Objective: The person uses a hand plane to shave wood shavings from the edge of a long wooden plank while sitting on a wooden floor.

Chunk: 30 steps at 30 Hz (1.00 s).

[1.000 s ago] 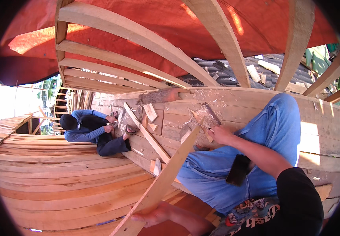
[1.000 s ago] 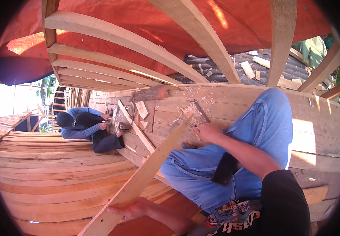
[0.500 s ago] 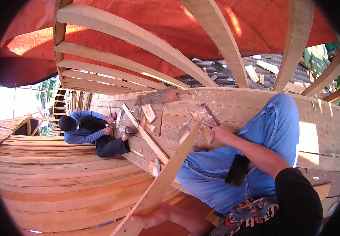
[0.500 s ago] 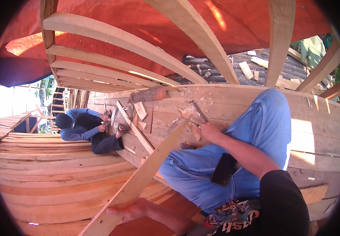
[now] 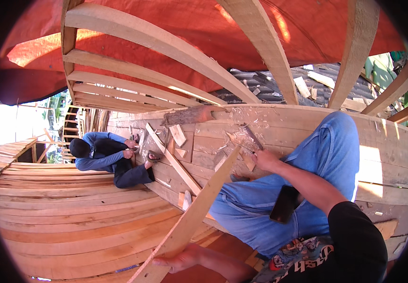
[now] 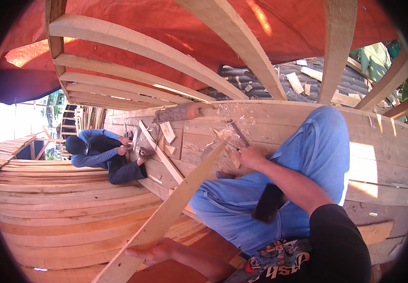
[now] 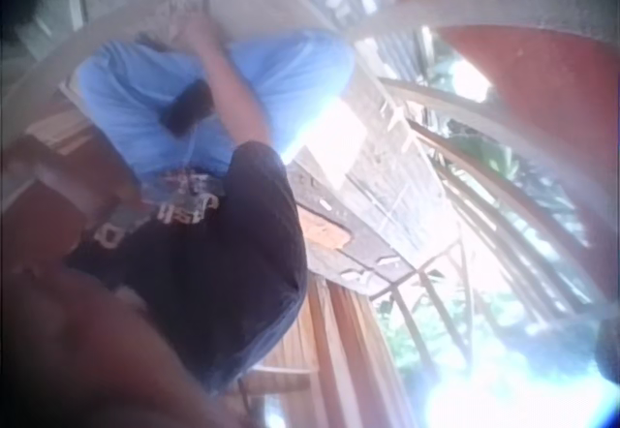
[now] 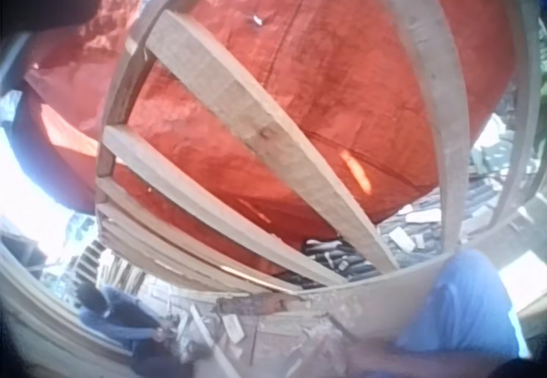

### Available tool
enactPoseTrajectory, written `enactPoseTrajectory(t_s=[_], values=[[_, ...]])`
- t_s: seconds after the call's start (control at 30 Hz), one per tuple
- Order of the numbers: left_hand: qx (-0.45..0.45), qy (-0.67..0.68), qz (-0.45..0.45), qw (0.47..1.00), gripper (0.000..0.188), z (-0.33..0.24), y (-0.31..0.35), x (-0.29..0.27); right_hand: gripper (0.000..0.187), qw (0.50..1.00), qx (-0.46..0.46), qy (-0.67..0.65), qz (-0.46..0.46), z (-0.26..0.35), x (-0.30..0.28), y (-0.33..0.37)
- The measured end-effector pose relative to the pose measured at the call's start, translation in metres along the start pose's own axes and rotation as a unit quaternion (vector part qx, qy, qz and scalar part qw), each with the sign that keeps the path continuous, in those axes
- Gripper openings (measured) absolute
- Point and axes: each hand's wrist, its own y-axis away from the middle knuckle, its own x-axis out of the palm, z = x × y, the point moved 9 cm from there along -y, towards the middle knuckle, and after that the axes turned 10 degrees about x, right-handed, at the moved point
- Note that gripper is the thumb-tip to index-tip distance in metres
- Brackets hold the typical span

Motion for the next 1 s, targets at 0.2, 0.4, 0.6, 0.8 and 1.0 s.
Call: enactPoseTrajectory(t_s=[0.2, 0.4, 0.6, 0.8, 1.0], values=[[-0.023, -0.012, -0.003, 1.000, 0.066, 0.008, -0.003, -0.008, 0.045, 1.000, 0.017, -0.010, 0.013, -0.014, 0.004, -0.015], [-0.033, 0.015, 0.005, 0.999, 0.066, 0.020, -0.008, -0.017, 0.043, 1.000, -0.004, -0.009, -0.007, -0.003, -0.010, -0.009], [-0.021, 0.008, 0.005, 1.000, 0.065, 0.006, 0.000, -0.003, 0.043, 0.999, -0.042, -0.018, -0.014, 0.011, -0.011, -0.010], [0.007, -0.004, 0.013, 1.000, 0.065, -0.002, -0.002, 0.002, 0.044, 0.998, -0.054, -0.023, -0.014, 0.022, -0.011, -0.003], [-0.032, -0.012, 0.013, 0.999, 0.068, 0.009, -0.001, -0.002, 0.044, 0.999, -0.019, -0.029, -0.033, 0.001, -0.002, -0.013]])
